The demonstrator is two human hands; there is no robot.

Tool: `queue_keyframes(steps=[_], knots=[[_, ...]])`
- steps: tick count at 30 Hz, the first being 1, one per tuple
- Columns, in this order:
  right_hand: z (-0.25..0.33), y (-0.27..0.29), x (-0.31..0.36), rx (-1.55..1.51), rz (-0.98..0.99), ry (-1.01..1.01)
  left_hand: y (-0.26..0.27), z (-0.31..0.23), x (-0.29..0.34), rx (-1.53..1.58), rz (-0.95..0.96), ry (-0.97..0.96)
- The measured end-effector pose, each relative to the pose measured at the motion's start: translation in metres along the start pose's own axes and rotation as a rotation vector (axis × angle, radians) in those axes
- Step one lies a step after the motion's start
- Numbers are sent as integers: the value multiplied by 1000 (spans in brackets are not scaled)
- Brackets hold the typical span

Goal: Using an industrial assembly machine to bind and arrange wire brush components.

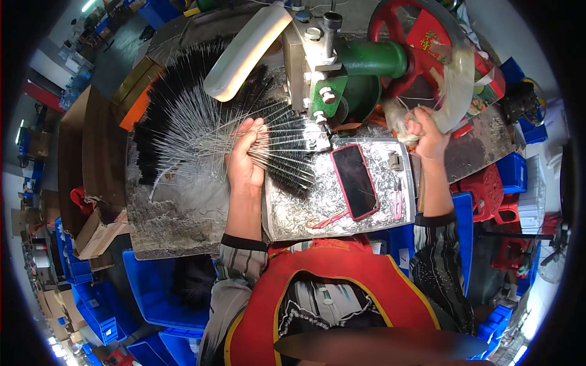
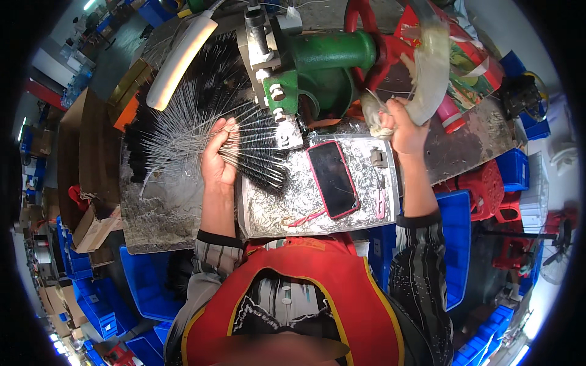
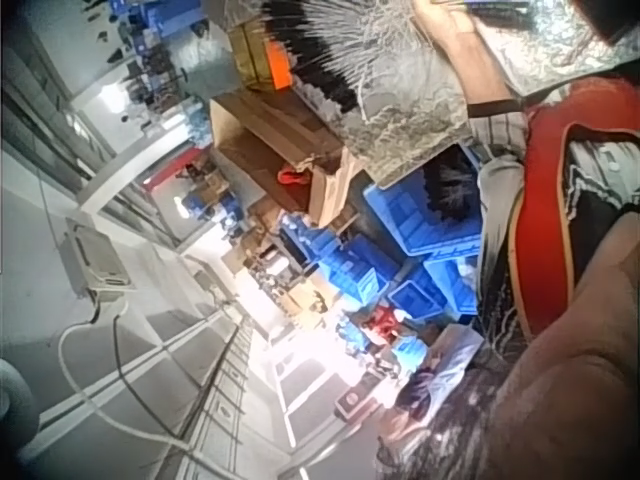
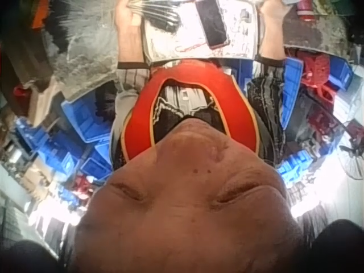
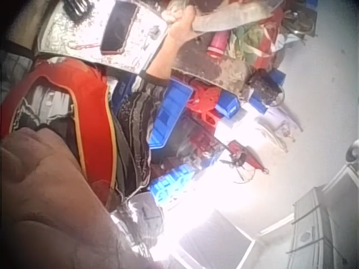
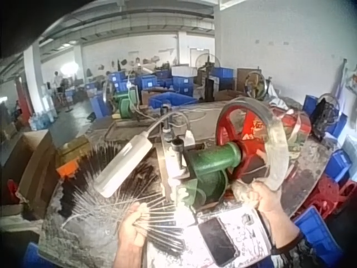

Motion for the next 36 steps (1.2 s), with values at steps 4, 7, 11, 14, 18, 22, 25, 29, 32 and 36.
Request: queue_keyframes(steps=[4,7,11,14,18,22,25,29,32,36], knots=[[24,-11,-3,45,-32,-213,9,-8,4,47,0,-72],[43,-23,-8,61,83,-203,9,-4,3,41,-8,-71],[39,-18,-7,57,77,-195,10,-2,2,38,-39,-73],[34,-12,-6,77,8,-184,7,-2,2,20,-41,-71],[34,-8,-13,68,71,-256,6,-3,0,6,-49,-76],[41,-17,-18,45,133,-329,7,-8,4,-21,-79,-94],[41,-5,-7,108,-86,-126,9,-5,1,7,-60,-82],[2,9,4,22,-73,92,5,-2,-2,38,-34,-109],[-2,-2,-2,-61,120,-35,7,-2,-3,35,-47,-123],[38,-9,-9,99,-17,-235,10,-8,1,18,-79,-151]])
Point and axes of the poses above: each hand's wrist, its own x-axis away from the middle knuckle, its own y-axis out of the back of the hand, z = x × y, the point moved 8 cm from there along -x, towards the middle knuckle, and after that the axes turned 3 degrees about x, right-handed, at the moved point
